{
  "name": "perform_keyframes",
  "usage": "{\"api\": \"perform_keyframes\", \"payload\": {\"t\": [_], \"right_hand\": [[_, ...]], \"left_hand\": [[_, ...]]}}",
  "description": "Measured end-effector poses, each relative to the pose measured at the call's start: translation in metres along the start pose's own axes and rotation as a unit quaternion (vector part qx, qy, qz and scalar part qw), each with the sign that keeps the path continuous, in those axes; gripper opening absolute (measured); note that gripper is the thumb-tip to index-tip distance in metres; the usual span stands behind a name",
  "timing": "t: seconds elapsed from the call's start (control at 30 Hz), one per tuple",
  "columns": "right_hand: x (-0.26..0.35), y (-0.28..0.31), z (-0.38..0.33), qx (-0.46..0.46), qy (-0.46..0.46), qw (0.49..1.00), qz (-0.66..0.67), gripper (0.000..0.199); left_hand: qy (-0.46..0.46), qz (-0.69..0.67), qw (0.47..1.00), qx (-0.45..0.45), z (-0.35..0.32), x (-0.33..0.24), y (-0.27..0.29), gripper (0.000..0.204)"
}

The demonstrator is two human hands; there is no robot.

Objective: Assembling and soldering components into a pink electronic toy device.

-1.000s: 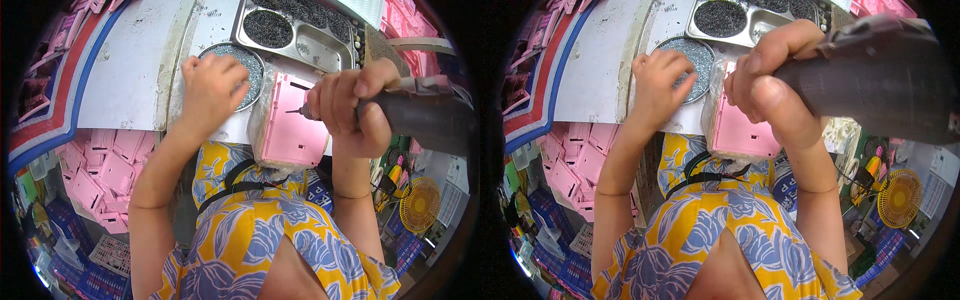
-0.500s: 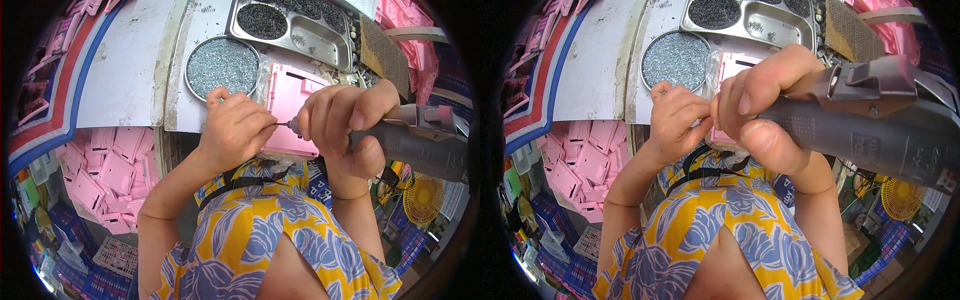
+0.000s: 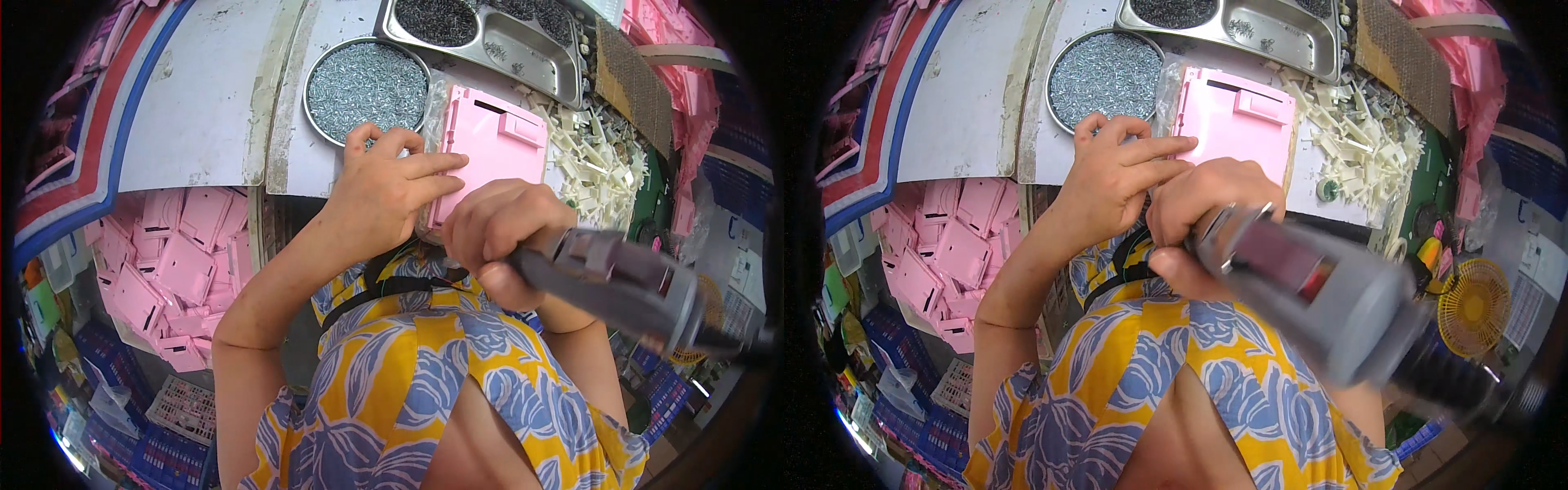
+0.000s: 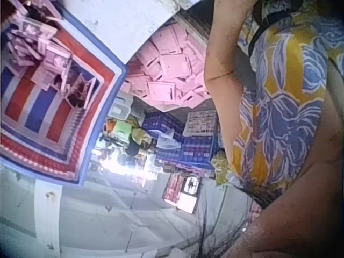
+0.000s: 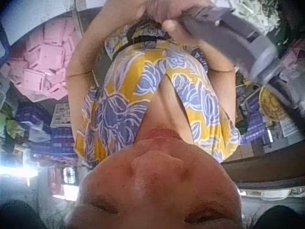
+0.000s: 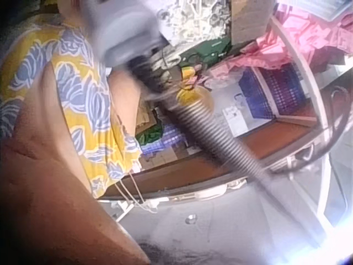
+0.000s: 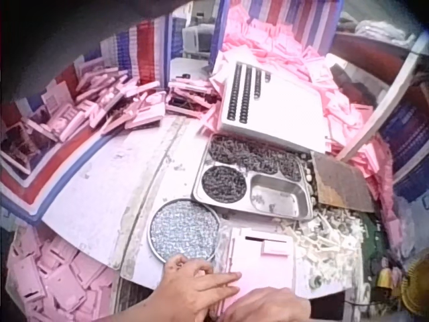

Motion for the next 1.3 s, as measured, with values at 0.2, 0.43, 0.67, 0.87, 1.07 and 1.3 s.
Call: {"api": "perform_keyframes", "payload": {"t": [0.2, 0.43, 0.67, 0.87, 1.07, 1.3], "right_hand": [[-0.008, 0.001, 0.002, 0.036, 0.02, 0.999, 0.008, 0.021], [0.056, 0.044, 0.022, -0.025, 0.029, 0.926, 0.375, 0.019], [0.151, 0.062, 0.028, 0.094, 0.153, 0.911, 0.372, 0.021], [0.117, 0.108, 0.005, 0.074, 0.117, 0.937, 0.32, 0.025], [0.1, 0.126, 0.011, -0.05, 0.095, 0.961, 0.256, 0.031], [0.088, 0.098, 0.03, 0.011, 0.081, 0.958, 0.276, 0.027]], "left_hand": [[-0.001, -0.044, 0.999, 0.008, 0.013, 0.006, -0.001, 0.025], [-0.062, 0.041, 0.997, -0.018, 0.131, -0.013, -0.065, 0.017], [-0.117, -0.001, 0.977, -0.176, 0.069, -0.04, 0.074, 0.031], [0.396, -0.012, 0.772, -0.497, -0.28, 0.057, 0.182, 0.048], [0.546, 0.331, 0.574, -0.512, -0.536, 0.025, 0.1, 0.05], [0.573, 0.372, 0.53, -0.502, -0.513, 0.077, 0.026, 0.061]]}}
Point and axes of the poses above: each hand's wrist, its own z-axis towards the middle knuckle, its own y-axis out of the back of the hand, x = y × z, the point moved 6 cm from there along z, towards the middle knuckle, and after that the axes turned 1 degree about -x, right-handed, at the moved point
